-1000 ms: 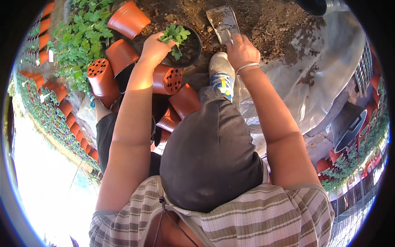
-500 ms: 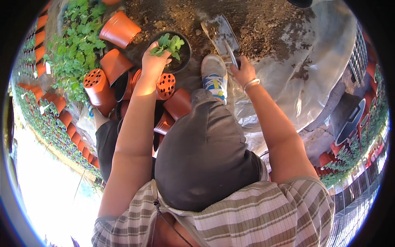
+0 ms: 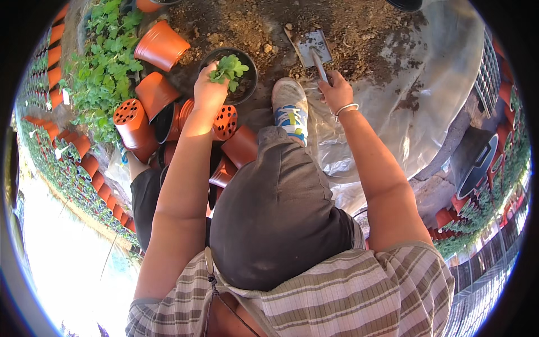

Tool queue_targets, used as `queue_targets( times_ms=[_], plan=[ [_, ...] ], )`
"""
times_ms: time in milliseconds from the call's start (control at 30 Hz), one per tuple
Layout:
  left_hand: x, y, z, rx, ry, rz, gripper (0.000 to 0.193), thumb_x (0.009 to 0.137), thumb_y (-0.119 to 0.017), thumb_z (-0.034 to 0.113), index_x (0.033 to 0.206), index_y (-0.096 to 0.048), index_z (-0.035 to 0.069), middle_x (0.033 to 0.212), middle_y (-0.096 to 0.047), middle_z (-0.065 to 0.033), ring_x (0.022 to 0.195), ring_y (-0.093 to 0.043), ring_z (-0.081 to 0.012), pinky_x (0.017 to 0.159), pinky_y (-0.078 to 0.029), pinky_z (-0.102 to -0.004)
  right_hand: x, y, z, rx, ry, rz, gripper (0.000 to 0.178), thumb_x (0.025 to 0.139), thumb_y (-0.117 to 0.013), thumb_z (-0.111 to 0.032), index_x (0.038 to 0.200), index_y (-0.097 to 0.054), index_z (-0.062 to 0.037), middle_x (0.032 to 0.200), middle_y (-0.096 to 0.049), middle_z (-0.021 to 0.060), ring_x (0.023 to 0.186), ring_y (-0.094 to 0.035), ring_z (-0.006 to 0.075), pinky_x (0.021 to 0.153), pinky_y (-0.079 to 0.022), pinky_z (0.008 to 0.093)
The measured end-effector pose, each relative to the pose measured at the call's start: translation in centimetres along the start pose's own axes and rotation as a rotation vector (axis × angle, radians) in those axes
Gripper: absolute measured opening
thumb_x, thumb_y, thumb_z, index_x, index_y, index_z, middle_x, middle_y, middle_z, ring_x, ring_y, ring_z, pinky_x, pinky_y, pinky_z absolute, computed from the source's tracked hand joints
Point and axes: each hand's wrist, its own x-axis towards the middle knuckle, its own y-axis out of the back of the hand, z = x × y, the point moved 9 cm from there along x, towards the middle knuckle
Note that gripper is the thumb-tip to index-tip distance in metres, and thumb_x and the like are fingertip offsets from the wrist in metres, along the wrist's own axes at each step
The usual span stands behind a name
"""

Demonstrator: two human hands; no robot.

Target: The person pots small green seedlings into black plastic containers using a hand trowel to scoop soil from a large pile. They place each seedling into a pot, add soil around the roots, and set the finished pots aside on the ground.

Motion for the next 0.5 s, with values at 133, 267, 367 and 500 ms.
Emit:
queue_targets(
  times_ms=[133,267,367,500],
  plan=[
    [-0.5,-0.8,-0.7,-0.736,0.382,-0.088,0.033,0.086,-0.059,-0.001,0.119,-0.055,-0.001,0.105,-0.064,-0.0098,0.092,-0.064,-0.0197,0.078,-0.054,-0.0316,-3.0,0.3,-0.6,-0.102,0.096,-0.004,0.031,0.083,-0.063,-0.016,0.111,-0.058,-0.0037,0.08,-0.066,0.0102,0.062,-0.063,0.0149,0.058,-0.051,0.0281],
    [-1.0,-0.4,-0.8,-0.989,0.502,-0.087,0.026,0.086,-0.054,-0.003,0.112,-0.056,0.0,0.105,-0.064,-0.0121,0.095,-0.064,-0.0236,0.082,-0.055,-0.0366,-6.8,0.9,-1.6,-0.223,0.25,-0.168,0.032,0.082,-0.064,-0.012,0.112,-0.057,-0.0037,0.076,-0.064,0.0089,0.059,-0.061,0.0137,0.056,-0.05,0.0284],
    [-0.3,-0.5,-2.0,-1.075,0.501,-0.186,0.023,0.088,-0.056,0.002,0.111,-0.056,-0.001,0.107,-0.064,-0.0134,0.097,-0.064,-0.0267,0.087,-0.053,-0.0408,-9.3,0.5,-5.6,-0.247,0.163,-0.39,0.032,0.084,-0.061,-0.006,0.115,-0.056,-0.0019,0.073,-0.062,0.004,0.056,-0.057,0.0088,0.052,-0.047,0.0252],
    [0.1,0.0,-1.4,-1.113,0.513,-0.204,0.022,0.085,-0.058,0.0,0.106,-0.059,0.0,0.099,-0.065,-0.0096,0.086,-0.065,-0.0207,0.075,-0.056,-0.0338,-9.1,0.8,-8.7,-0.314,0.166,-0.506,0.029,0.083,-0.06,-0.006,0.112,-0.057,-0.0018,0.071,-0.061,0.0035,0.055,-0.056,0.0087,0.051,-0.045,0.0253]
  ],
)
